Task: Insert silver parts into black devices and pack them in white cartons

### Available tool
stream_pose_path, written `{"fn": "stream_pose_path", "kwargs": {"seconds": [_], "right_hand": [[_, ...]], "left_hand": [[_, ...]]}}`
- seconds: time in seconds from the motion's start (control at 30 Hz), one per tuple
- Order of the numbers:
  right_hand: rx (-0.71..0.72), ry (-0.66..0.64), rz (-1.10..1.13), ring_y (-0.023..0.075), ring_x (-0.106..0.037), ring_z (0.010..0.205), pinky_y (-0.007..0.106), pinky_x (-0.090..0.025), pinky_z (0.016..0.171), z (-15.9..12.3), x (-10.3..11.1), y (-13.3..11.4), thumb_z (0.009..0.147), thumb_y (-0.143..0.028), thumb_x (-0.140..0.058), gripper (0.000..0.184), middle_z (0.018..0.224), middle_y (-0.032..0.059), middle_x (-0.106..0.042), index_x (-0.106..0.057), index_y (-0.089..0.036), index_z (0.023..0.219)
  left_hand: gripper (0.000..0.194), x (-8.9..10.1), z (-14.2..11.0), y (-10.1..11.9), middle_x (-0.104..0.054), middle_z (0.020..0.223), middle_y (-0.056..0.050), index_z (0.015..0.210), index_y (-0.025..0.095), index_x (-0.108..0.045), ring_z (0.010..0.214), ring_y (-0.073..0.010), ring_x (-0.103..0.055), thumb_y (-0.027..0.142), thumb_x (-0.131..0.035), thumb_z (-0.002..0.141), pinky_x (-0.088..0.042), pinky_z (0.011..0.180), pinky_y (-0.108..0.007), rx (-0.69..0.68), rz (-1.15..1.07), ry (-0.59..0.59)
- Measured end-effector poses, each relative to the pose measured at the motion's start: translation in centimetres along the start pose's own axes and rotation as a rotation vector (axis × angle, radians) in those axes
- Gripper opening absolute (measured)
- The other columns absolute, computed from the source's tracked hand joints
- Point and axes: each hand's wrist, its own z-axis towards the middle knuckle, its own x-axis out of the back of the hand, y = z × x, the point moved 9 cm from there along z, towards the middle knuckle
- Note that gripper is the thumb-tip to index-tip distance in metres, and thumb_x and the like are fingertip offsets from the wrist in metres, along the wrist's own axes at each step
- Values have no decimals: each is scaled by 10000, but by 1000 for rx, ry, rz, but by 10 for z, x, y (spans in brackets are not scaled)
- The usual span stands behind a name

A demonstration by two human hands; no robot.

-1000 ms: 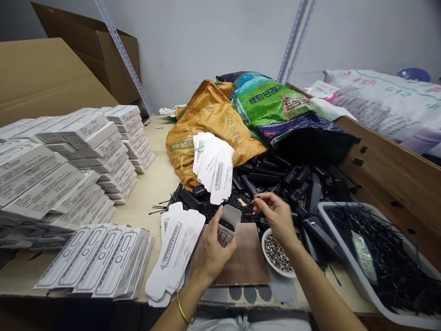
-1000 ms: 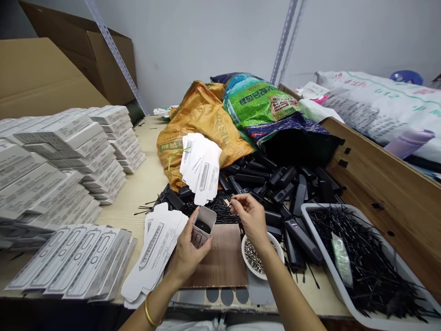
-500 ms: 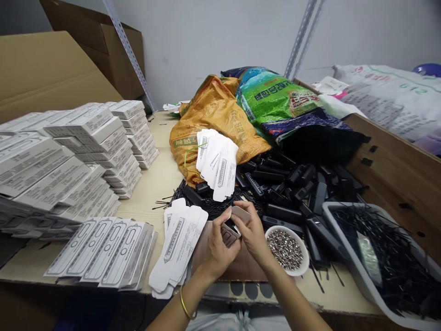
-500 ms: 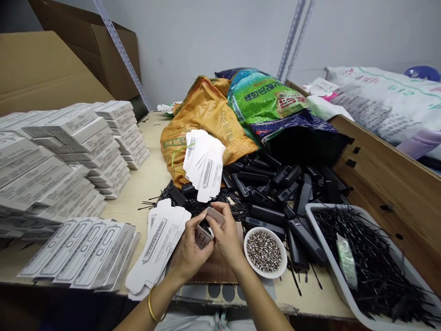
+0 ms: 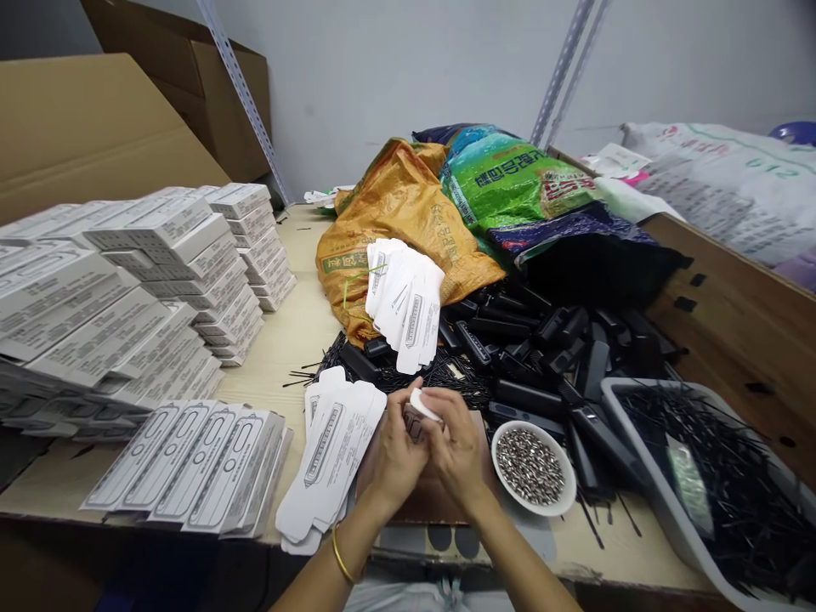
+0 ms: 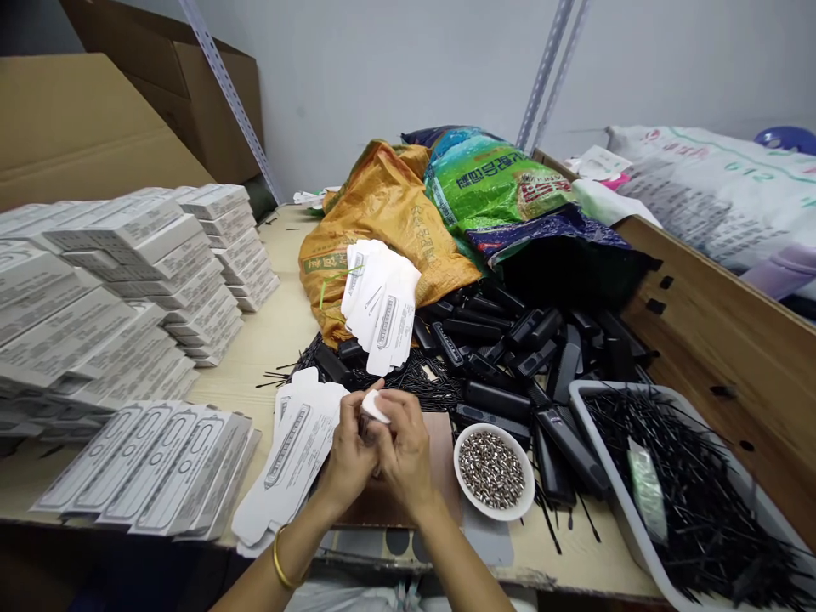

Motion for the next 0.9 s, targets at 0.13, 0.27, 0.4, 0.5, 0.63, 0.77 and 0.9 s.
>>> {"fn": "stream_pose_path", "kwargs": {"seconds": [0.13,0.27,0.4,0.5,0.63,0.77,0.9], "right_hand": [[130,-20,-104,201,-613,981,339,-527,793,-14,-3,-17,934,-276,-514,160,1057,74,-636,-637,-251,1033],[132,25,-136,192,-626,972,342,-532,816,-13,1,-22,924,-186,-518,188,1017,60,-656,-607,-247,1077],[161,52,-164,188,-635,941,332,-536,796,-12,6,-26,926,-163,-509,167,986,58,-667,-608,-233,1042],[151,63,-183,182,-635,916,321,-535,775,-11,8,-27,931,-152,-498,152,962,57,-667,-604,-225,1012],[135,55,-194,180,-632,901,324,-535,767,-9,10,-28,924,-137,-499,150,946,58,-660,-610,-221,979],[255,-57,-202,202,-626,947,366,-541,795,-14,4,-32,904,-127,-507,199,998,81,-661,-638,-220,1021],[349,-132,-180,242,-590,1113,444,-525,902,-30,2,-32,901,-142,-496,376,1188,106,-636,-559,-246,1257]], "left_hand": [[501,3,-6,-4,-476,1409,-182,1217,253,-249,1292,-228,-484,292,-604,865,-421,1031,-463,63,-87,31],[444,0,-10,1,-474,1406,-191,1224,242,-260,1336,-225,-435,267,-560,897,-390,1060,-476,60,-70,18],[460,-3,-10,6,-504,1381,-170,1218,248,-277,1291,-211,-484,255,-589,880,-392,1064,-471,38,-68,21],[456,-5,-10,7,-503,1383,-164,1211,253,-287,1291,-205,-485,254,-595,874,-404,1062,-461,34,-65,12],[448,-6,-12,6,-484,1397,-167,1215,254,-278,1303,-202,-474,264,-578,882,-418,1055,-449,37,-68,5],[465,-6,-14,6,-458,1416,-180,1240,239,-263,1315,-215,-458,285,-560,885,-401,1068,-456,15,-91,-22],[490,-6,-15,7,-428,1435,-179,1231,236,-259,1323,-216,-441,226,-571,854,-372,1089,-471,-5,-87,-45]]}}
